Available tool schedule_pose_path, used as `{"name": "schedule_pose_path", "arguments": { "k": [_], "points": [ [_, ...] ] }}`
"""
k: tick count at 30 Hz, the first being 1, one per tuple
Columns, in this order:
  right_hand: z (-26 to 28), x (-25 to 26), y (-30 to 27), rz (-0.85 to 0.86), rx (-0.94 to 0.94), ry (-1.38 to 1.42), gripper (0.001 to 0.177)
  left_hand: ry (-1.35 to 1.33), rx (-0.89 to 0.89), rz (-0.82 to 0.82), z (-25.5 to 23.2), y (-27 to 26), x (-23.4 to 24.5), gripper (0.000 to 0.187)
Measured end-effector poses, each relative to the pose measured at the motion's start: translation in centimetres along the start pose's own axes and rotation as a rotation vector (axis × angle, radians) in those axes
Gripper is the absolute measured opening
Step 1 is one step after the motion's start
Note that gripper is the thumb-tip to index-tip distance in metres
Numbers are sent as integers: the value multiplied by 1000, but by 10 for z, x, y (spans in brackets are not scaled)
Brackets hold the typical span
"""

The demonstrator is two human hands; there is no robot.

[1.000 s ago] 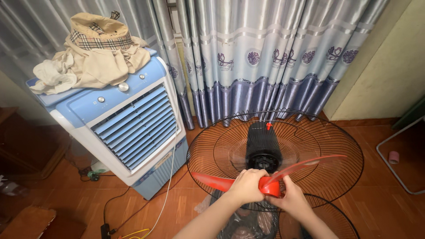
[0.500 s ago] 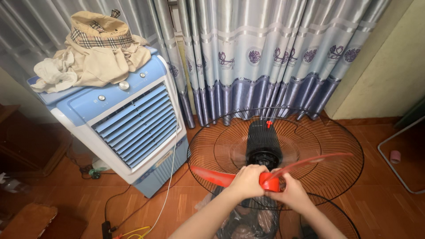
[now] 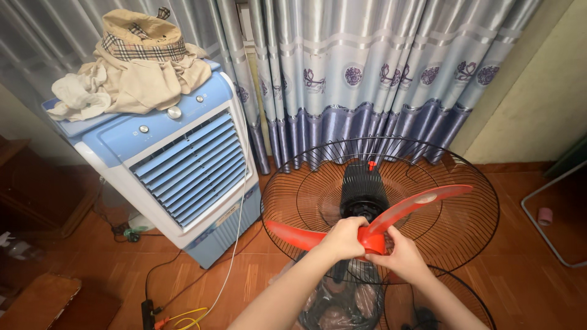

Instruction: The person attaches a red fan blade to the motor hub of a standing electric fan and secures it with a black nut. They then pick up the rear fan cage from the floor and position it over the blade assembly.

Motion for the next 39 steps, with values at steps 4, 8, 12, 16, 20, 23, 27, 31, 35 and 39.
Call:
{"name": "schedule_pose_path", "arguments": {
  "k": [4,8,12,16,20,23,27,31,35,39],
  "points": [
    [19,-1,-2,-72,126,11,82,-32,79,90,1,5,4,50],
    [20,-8,0,-109,11,25,87,-43,14,64,-8,3,10,50],
    [13,-12,0,-111,10,203,82,-38,118,117,-7,4,8,48],
    [10,-13,-1,-112,63,359,83,14,98,27,-6,4,1,50],
    [15,-5,-5,-100,21,84,79,7,73,-45,-1,5,-3,56],
    [23,2,-4,-77,27,-76,79,14,73,5,2,5,-4,54],
    [31,5,1,-44,-2,-95,80,24,69,-22,2,-1,1,56],
    [38,10,-1,-148,70,-200,89,22,68,-35,0,-13,8,63],
    [42,7,-13,-302,118,-272,77,61,119,-47,2,-18,12,73],
    [43,6,-14,-283,36,-384,72,61,102,-111,1,-15,11,71]
  ]
}}
Point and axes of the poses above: each hand's wrist, its own y-axis towards the middle knuckle, its own x-axis out of the back of the hand, z = x × y, the point moved 4 cm from there along y, towards the middle knuckle, and after that the axes turned 14 degrees about x, right-handed, at the moved point
